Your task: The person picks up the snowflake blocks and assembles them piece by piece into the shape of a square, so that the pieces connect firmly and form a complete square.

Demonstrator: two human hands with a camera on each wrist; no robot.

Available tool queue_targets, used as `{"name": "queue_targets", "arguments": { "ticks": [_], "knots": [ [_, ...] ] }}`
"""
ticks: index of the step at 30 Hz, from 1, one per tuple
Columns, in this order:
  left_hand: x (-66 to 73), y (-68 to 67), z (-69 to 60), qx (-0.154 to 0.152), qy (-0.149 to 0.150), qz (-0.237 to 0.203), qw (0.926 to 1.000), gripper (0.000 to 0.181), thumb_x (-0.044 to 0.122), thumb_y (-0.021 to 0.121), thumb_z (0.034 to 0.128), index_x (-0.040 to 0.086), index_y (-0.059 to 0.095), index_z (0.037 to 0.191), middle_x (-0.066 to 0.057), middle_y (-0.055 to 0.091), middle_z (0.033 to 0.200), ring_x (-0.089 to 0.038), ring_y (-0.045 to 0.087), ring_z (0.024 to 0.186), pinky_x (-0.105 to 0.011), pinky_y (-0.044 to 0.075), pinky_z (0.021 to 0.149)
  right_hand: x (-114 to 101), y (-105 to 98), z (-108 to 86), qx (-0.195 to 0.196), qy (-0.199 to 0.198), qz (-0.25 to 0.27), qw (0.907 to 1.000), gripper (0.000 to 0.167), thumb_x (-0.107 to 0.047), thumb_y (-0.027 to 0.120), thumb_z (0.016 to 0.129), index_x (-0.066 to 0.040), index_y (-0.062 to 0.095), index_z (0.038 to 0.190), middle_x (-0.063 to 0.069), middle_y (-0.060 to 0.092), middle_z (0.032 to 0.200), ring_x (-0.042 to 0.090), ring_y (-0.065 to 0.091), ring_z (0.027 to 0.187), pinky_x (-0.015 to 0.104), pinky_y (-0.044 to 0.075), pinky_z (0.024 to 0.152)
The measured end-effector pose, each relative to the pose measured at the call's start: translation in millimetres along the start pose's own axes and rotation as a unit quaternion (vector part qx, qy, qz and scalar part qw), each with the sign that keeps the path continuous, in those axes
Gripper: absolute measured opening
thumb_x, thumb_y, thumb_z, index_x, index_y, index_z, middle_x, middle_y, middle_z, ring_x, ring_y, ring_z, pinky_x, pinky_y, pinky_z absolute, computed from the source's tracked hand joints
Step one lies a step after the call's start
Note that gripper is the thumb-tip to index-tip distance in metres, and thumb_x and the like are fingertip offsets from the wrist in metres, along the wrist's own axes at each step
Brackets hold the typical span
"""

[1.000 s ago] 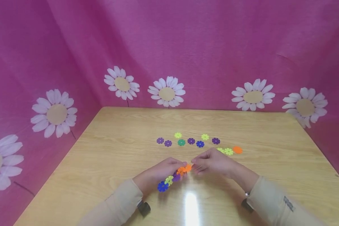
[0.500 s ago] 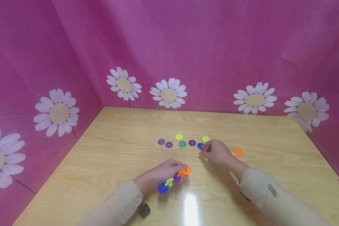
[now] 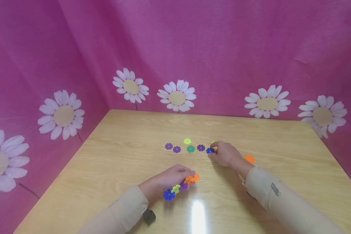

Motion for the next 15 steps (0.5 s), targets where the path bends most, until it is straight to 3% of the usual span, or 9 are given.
{"name": "queue_targets", "arguments": {
  "ticks": [3, 9, 15],
  "knots": [
    [-0.1, 1.3, -0.1, -0.005, 0.002, -0.006, 1.0, 0.037, 0.04, 0.049, 0.1039, 0.013, 0.074, 0.107, 0.001, 0.052, 0.073, -0.014, 0.048, 0.066, -0.029, 0.039, 0.077, 0.0, 1.5, 1.4, -0.003, -0.001, -0.007, 1.0, 0.043, -0.025, 0.068, 0.095, 0.0, 0.062, 0.13, 0.01, 0.067, 0.093, 0.019, 0.054, 0.074, 0.028, 0.042, 0.063],
    [0.5, 0.2, -0.8, 0.005, 0.002, 0.0, 1.0, 0.039, 0.041, 0.05, 0.1032, 0.011, 0.073, 0.115, 0.0, 0.056, 0.082, -0.014, 0.051, 0.075, -0.03, 0.039, 0.08, 1.4, 0.4, 3.0, 0.007, 0.0, 0.015, 0.9999, 0.036, -0.022, 0.07, 0.094, 0.0, 0.065, 0.123, 0.009, 0.063, 0.089, 0.019, 0.051, 0.074, 0.028, 0.041, 0.062],
    [0.4, 1.0, -0.6, -0.001, 0.004, -0.008, 1.0, 0.038, 0.039, 0.049, 0.1039, 0.011, 0.074, 0.112, 0.0, 0.055, 0.078, -0.014, 0.05, 0.069, -0.029, 0.04, 0.079, 3.9, 0.6, 5.7, 0.018, 0.009, 0.04, 0.999, 0.033, -0.02, 0.073, 0.092, -0.001, 0.067, 0.118, 0.011, 0.063, 0.094, 0.022, 0.053, 0.08, 0.029, 0.043, 0.068]
  ]
}}
Point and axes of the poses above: each hand's wrist, its own z-axis towards the middle knuckle, its own y-axis out of the palm, x = y × z, the point moved 6 cm from there along z, towards the middle knuckle
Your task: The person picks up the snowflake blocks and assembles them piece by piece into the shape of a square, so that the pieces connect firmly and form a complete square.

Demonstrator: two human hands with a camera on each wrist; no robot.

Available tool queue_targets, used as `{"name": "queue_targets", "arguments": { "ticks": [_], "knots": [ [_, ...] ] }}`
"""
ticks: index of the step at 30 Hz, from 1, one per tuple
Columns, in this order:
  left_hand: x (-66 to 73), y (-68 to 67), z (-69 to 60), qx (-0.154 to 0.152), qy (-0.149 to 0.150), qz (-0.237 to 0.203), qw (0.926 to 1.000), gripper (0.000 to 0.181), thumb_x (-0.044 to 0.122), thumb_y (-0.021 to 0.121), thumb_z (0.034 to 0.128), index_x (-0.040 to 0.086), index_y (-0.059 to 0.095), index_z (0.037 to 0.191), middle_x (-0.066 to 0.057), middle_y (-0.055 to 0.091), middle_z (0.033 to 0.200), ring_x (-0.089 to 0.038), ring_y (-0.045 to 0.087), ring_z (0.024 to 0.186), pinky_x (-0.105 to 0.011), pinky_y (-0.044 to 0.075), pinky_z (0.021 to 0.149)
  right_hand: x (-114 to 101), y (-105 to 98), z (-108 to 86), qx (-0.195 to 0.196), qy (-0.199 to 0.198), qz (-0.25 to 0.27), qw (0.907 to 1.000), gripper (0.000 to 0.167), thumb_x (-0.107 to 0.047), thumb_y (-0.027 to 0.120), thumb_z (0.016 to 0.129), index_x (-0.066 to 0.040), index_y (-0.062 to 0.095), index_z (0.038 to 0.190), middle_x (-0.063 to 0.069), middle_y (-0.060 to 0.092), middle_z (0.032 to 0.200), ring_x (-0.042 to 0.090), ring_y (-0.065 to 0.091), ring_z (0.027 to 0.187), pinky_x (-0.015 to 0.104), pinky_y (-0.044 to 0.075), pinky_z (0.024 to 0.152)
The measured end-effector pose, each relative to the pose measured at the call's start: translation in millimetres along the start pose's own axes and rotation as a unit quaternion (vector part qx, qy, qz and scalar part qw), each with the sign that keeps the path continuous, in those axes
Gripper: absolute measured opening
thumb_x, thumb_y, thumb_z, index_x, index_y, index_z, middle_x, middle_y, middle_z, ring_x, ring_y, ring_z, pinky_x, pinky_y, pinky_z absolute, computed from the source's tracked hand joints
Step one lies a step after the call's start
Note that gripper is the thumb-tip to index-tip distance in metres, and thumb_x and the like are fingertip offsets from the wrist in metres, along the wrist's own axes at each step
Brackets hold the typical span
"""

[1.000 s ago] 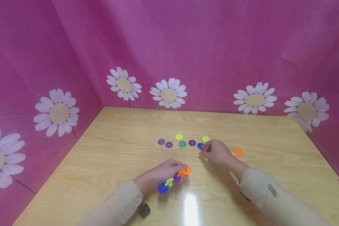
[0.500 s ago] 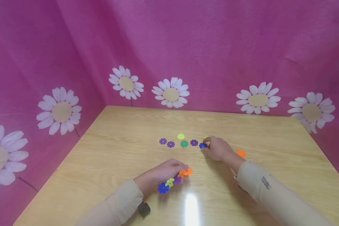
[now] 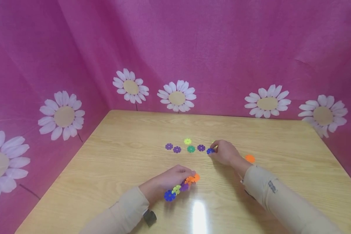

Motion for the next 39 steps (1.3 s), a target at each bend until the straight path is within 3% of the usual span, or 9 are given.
{"name": "queue_targets", "arguments": {
  "ticks": [6, 15, 22, 27, 35, 39],
  "knots": [
    [0.1, 0.3, -0.5, 0.004, 0.005, 0.009, 0.9999, 0.039, 0.04, 0.05, 0.1033, 0.011, 0.073, 0.113, 0.002, 0.061, 0.091, -0.013, 0.053, 0.082, -0.033, 0.041, 0.089, -1.5, -0.7, -1.9, 0.031, -0.009, -0.003, 0.9995, 0.032, -0.018, 0.075, 0.089, -0.002, 0.068, 0.115, 0.011, 0.065, 0.093, 0.023, 0.054, 0.081, 0.034, 0.046, 0.072],
    [3.2, -1.3, 0.4, 0.004, 0.009, -0.004, 0.9999, 0.037, 0.04, 0.05, 0.1037, 0.012, 0.074, 0.101, 0.002, 0.051, 0.07, -0.013, 0.048, 0.066, -0.027, 0.038, 0.072, -11.3, -2.5, -9.0, 0.077, -0.043, -0.008, 0.9961, 0.03, -0.01, 0.075, 0.086, 0.001, 0.068, 0.113, 0.018, 0.071, 0.102, 0.03, 0.066, 0.091, 0.049, 0.055, 0.084],
    [6.8, -3.2, 0.1, 0.008, 0.017, -0.013, 0.9998, 0.037, 0.037, 0.049, 0.1046, 0.011, 0.073, 0.094, 0.003, 0.048, 0.068, -0.013, 0.045, 0.064, -0.026, 0.036, 0.069, -19.0, 1.6, -13.9, 0.099, -0.07, 0.005, 0.9926, 0.026, 0.002, 0.074, 0.084, 0.002, 0.069, 0.11, 0.019, 0.072, 0.103, 0.032, 0.072, 0.091, 0.045, 0.059, 0.081],
    [6.8, -4.9, 0.8, 0.012, 0.022, -0.013, 0.9996, 0.037, 0.036, 0.049, 0.1043, 0.009, 0.074, 0.101, 0.003, 0.054, 0.078, -0.012, 0.048, 0.07, -0.027, 0.039, 0.078, -21.6, 0.8, -17.8, 0.103, -0.079, 0.018, 0.9914, 0.026, 0.003, 0.073, 0.085, 0.003, 0.071, 0.11, 0.021, 0.072, 0.105, 0.034, 0.073, 0.091, 0.044, 0.06, 0.08],
    [5.7, -6.9, 0.9, 0.023, 0.026, -0.019, 0.9992, 0.036, 0.035, 0.051, 0.1037, 0.008, 0.074, 0.109, 0.002, 0.05, 0.08, -0.013, 0.043, 0.069, -0.027, 0.036, 0.073, -22.5, -3.5, -24.6, 0.112, -0.083, 0.021, 0.9901, 0.023, -0.001, 0.072, 0.088, 0.001, 0.074, 0.11, 0.019, 0.075, 0.1, 0.027, 0.075, 0.081, 0.037, 0.061, 0.07],
    [3.8, -7.3, 1.9, 0.026, 0.026, -0.022, 0.9991, 0.036, 0.036, 0.051, 0.1038, 0.009, 0.074, 0.112, 0.001, 0.056, 0.085, -0.013, 0.045, 0.068, -0.027, 0.038, 0.076, -24.0, -4.9, -31.0, 0.107, -0.086, 0.036, 0.9899, 0.021, -0.002, 0.071, 0.089, 0.0, 0.075, 0.11, 0.016, 0.076, 0.097, 0.023, 0.073, 0.078, 0.033, 0.06, 0.067]
  ]
}}
Point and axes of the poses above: each hand's wrist, its own z-axis towards the middle knuckle, its own y-axis out of the palm, x = y × z, the point moved 6 cm from there along z, towards the middle knuckle
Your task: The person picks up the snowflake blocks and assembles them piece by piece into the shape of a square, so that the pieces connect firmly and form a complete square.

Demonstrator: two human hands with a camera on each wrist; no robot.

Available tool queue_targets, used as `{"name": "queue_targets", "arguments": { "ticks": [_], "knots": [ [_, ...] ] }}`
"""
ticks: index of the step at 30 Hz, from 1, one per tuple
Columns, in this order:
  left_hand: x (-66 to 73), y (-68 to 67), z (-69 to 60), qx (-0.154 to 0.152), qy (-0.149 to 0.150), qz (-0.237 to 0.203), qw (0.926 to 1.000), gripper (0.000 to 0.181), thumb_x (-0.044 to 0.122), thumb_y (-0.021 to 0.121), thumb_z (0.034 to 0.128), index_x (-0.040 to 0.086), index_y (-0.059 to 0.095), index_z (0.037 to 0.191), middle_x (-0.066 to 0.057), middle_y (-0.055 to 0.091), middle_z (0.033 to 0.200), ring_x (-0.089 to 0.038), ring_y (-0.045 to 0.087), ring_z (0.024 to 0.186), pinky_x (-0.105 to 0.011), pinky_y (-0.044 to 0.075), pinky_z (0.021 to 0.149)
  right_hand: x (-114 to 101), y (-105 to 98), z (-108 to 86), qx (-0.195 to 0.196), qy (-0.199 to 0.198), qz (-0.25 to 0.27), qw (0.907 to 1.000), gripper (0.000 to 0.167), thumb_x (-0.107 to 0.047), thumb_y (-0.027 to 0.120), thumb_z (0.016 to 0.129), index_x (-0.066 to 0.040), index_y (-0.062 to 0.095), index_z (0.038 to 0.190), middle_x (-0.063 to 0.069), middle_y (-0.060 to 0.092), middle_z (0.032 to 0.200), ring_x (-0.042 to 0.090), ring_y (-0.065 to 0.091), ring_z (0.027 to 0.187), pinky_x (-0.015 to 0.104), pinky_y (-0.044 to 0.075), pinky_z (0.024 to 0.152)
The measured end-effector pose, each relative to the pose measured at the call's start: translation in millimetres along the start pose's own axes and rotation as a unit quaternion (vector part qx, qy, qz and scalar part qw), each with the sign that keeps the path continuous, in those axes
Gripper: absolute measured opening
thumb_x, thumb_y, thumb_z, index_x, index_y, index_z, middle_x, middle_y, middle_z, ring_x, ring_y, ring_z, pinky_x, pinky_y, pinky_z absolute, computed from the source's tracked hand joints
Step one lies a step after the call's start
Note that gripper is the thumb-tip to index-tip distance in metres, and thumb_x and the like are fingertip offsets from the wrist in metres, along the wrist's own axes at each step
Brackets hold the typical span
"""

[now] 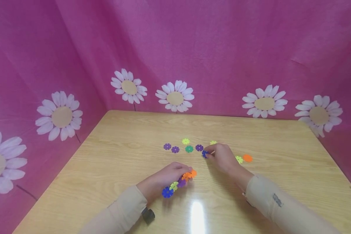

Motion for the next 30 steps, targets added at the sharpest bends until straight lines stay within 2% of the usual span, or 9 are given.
{"name": "queue_targets", "arguments": {
  "ticks": [4, 10, 14, 23, 30],
  "knots": [
    [-2.2, -0.7, 1.4, 0.0, -0.004, 0.006, 1.0, 0.037, 0.036, 0.05, 0.1041, 0.01, 0.074, 0.113, 0.002, 0.06, 0.091, -0.012, 0.05, 0.074, -0.026, 0.041, 0.081, -4.7, -2.8, -9.1, -0.006, -0.003, 0.031, 0.9995, 0.02, -0.005, 0.072, 0.09, -0.003, 0.076, 0.109, 0.014, 0.076, 0.099, 0.022, 0.073, 0.081, 0.031, 0.06, 0.067],
    [-3.1, -2.1, 2.3, 0.003, -0.007, 0.01, 0.9999, 0.039, 0.039, 0.049, 0.1044, 0.009, 0.072, 0.094, 0.002, 0.049, 0.071, -0.013, 0.046, 0.067, -0.027, 0.037, 0.069, -14.8, -5.5, -25.7, -0.014, -0.025, 0.074, 0.9968, 0.02, -0.005, 0.074, 0.088, -0.006, 0.076, 0.108, 0.011, 0.076, 0.1, 0.021, 0.073, 0.082, 0.029, 0.06, 0.07],
    [-3.3, -1.8, 2.5, -0.001, -0.005, 0.01, 0.9999, 0.041, 0.039, 0.048, 0.1049, 0.009, 0.069, 0.088, 0.003, 0.046, 0.067, -0.014, 0.045, 0.064, -0.026, 0.035, 0.067, -20.1, -5.9, -34.9, -0.02, -0.033, 0.09, 0.9952, 0.02, -0.004, 0.075, 0.087, -0.008, 0.077, 0.107, 0.009, 0.076, 0.1, 0.017, 0.073, 0.082, 0.025, 0.06, 0.071],
    [-0.5, -1.5, 1.7, -0.005, -0.007, 0.0, 1.0, 0.042, 0.038, 0.046, 0.1057, 0.008, 0.07, 0.089, 0.002, 0.048, 0.068, -0.014, 0.045, 0.064, -0.027, 0.037, 0.069, -31.0, -10.7, -50.9, -0.01, -0.031, 0.14, 0.9896, 0.02, -0.001, 0.075, 0.086, -0.006, 0.077, 0.105, 0.011, 0.076, 0.103, 0.015, 0.074, 0.083, 0.021, 0.059, 0.07],
    [-1.5, -2.3, 2.0, 0.001, -0.01, 0.002, 1.0, 0.043, 0.039, 0.046, 0.1053, 0.007, 0.07, 0.089, 0.002, 0.048, 0.066, -0.014, 0.045, 0.064, -0.027, 0.037, 0.069, -39.1, -13.5, -63.6, -0.007, -0.023, 0.155, 0.9876, 0.019, -0.004, 0.076, 0.086, -0.008, 0.076, 0.105, 0.009, 0.076, 0.101, 0.011, 0.074, 0.083, 0.021, 0.059, 0.07]
  ]
}}
Point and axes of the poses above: each hand's wrist, its own z-axis towards the middle knuckle, its own y-axis out of the palm, x = y × z, the point moved 6 cm from there along z, towards the middle knuckle
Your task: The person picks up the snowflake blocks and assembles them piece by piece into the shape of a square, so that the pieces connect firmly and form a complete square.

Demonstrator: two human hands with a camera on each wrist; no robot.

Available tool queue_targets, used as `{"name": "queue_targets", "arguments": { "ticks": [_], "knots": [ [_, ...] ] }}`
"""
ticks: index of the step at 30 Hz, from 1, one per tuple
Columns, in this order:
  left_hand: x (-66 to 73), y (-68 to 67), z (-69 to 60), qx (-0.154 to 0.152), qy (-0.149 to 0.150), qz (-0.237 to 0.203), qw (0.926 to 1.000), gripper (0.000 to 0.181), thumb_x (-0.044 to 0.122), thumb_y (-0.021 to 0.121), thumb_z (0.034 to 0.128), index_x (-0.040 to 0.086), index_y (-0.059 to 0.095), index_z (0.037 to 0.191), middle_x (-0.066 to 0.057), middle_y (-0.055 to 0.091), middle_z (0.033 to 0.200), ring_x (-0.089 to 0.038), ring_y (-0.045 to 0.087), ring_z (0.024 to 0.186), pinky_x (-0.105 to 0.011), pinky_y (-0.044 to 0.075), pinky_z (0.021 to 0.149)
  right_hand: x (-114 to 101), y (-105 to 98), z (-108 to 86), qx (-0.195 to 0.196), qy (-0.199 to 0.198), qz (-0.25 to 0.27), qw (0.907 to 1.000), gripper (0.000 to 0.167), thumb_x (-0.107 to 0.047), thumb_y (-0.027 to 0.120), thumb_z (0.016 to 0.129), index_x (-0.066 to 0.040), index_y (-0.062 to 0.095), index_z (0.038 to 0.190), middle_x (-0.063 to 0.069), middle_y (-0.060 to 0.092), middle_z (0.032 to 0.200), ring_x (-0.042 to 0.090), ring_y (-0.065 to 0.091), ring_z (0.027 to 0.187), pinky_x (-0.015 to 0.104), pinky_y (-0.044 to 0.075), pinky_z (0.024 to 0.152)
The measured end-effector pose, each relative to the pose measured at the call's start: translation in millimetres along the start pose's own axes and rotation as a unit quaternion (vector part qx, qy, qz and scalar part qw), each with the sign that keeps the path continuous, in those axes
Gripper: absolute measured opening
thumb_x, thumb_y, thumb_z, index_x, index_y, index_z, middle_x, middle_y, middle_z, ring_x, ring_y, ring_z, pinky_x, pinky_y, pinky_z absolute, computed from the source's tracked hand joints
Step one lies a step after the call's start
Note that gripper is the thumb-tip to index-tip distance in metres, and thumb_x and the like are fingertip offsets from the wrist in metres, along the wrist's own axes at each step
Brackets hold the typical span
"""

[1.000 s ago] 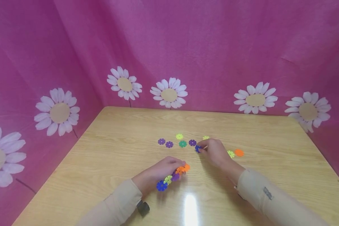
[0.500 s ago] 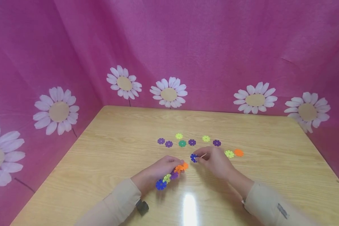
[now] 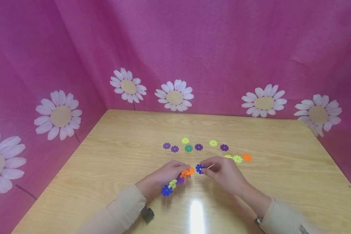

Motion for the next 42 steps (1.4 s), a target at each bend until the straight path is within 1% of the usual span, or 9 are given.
{"name": "queue_targets", "arguments": {
  "ticks": [9, 15, 19, 23, 27, 30, 36, 38, 42],
  "knots": [
    [-0.1, 0.6, 0.1, 0.001, 0.002, -0.001, 1.0, 0.042, 0.039, 0.047, 0.1052, 0.008, 0.069, 0.088, 0.002, 0.048, 0.065, -0.015, 0.045, 0.063, -0.027, 0.036, 0.068, -8.7, -2.5, -12.3, 0.007, 0.007, 0.02, 0.9997, 0.019, -0.008, 0.077, 0.087, -0.012, 0.076, 0.105, 0.004, 0.076, 0.099, 0.007, 0.073, 0.082, 0.02, 0.058, 0.069],
    [1.5, 2.3, -1.4, -0.008, -0.001, -0.01, 0.9999, 0.041, 0.039, 0.046, 0.1054, 0.009, 0.07, 0.093, 0.001, 0.052, 0.066, -0.014, 0.048, 0.061, -0.026, 0.038, 0.068, -13.7, -0.2, -18.1, 0.014, -0.002, 0.034, 0.9993, 0.018, -0.009, 0.077, 0.086, -0.013, 0.077, 0.104, 0.003, 0.076, 0.098, 0.006, 0.072, 0.08, 0.02, 0.058, 0.069],
    [4.9, 4.1, -3.5, -0.008, 0.005, -0.008, 0.9999, 0.041, 0.037, 0.045, 0.1059, 0.008, 0.071, 0.093, 0.002, 0.051, 0.066, -0.014, 0.046, 0.061, -0.025, 0.038, 0.065, -14.7, 2.7, -20.8, 0.024, 0.001, 0.03, 0.9993, 0.018, -0.007, 0.077, 0.086, -0.013, 0.077, 0.103, 0.003, 0.075, 0.099, 0.006, 0.072, 0.078, 0.02, 0.058, 0.068],
    [6.6, 5.4, -3.5, -0.004, 0.012, -0.002, 0.9999, 0.041, 0.036, 0.045, 0.1063, 0.008, 0.071, 0.091, 0.002, 0.048, 0.067, -0.014, 0.044, 0.063, -0.025, 0.036, 0.064, -15.0, 4.9, -23.1, 0.046, 0.003, 0.011, 0.9989, 0.018, -0.004, 0.078, 0.084, -0.013, 0.076, 0.099, 0.001, 0.076, 0.097, 0.004, 0.071, 0.075, 0.019, 0.058, 0.067],
    [7.9, 7.2, -4.6, -0.007, 0.017, -0.012, 0.9997, 0.042, 0.035, 0.044, 0.1068, 0.007, 0.072, 0.093, 0.002, 0.049, 0.067, -0.013, 0.044, 0.061, -0.024, 0.035, 0.062, -17.9, 6.8, -25.1, 0.067, -0.017, -0.003, 0.9976, 0.016, -0.003, 0.079, 0.083, -0.013, 0.076, 0.095, -0.001, 0.076, 0.09, 0.004, 0.071, 0.074, 0.019, 0.058, 0.065],
    [8.8, 8.4, -5.5, -0.007, 0.02, -0.023, 0.9995, 0.043, 0.034, 0.043, 0.1072, 0.005, 0.072, 0.093, 0.002, 0.051, 0.066, -0.013, 0.043, 0.058, -0.023, 0.034, 0.058, -20.5, 7.5, -25.9, 0.076, -0.022, -0.01, 0.9968, 0.014, -0.004, 0.08, 0.082, -0.012, 0.076, 0.092, -0.002, 0.076, 0.087, 0.003, 0.071, 0.072, 0.017, 0.057, 0.064],
    [10.8, 8.9, -6.5, 0.01, 0.014, -0.022, 0.9996, 0.043, 0.033, 0.044, 0.1069, 0.005, 0.072, 0.09, 0.002, 0.051, 0.065, -0.012, 0.042, 0.056, -0.022, 0.032, 0.054, -23.2, 8.7, -26.5, 0.09, -0.029, -0.014, 0.9954, 0.012, -0.003, 0.081, 0.081, -0.012, 0.076, 0.088, -0.003, 0.076, 0.083, 0.004, 0.07, 0.069, 0.017, 0.057, 0.061],
    [11.3, 8.3, -7.7, 0.021, 0.009, -0.019, 0.9996, 0.043, 0.033, 0.045, 0.1067, 0.004, 0.073, 0.092, 0.002, 0.053, 0.067, -0.012, 0.042, 0.057, -0.022, 0.033, 0.055, -23.2, 10.2, -26.4, 0.097, -0.036, -0.012, 0.9946, 0.012, -0.002, 0.08, 0.081, -0.012, 0.076, 0.086, -0.003, 0.076, 0.082, 0.005, 0.07, 0.069, 0.017, 0.057, 0.061],
    [11.0, 6.4, -7.7, 0.046, 0.008, -0.028, 0.9985, 0.042, 0.031, 0.047, 0.1057, 0.0, 0.074, 0.098, 0.001, 0.059, 0.073, -0.01, 0.044, 0.058, -0.021, 0.036, 0.056, -21.5, 14.1, -25.1, 0.108, -0.045, -0.014, 0.9931, 0.012, -0.002, 0.079, 0.082, -0.013, 0.075, 0.084, -0.003, 0.075, 0.08, 0.002, 0.069, 0.068, 0.019, 0.057, 0.06]
  ]
}}
Point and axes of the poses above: each hand's wrist, its own z-axis towards the middle knuckle, its own y-axis out of the palm, x = y × z, the point moved 6 cm from there along z, towards the middle knuckle
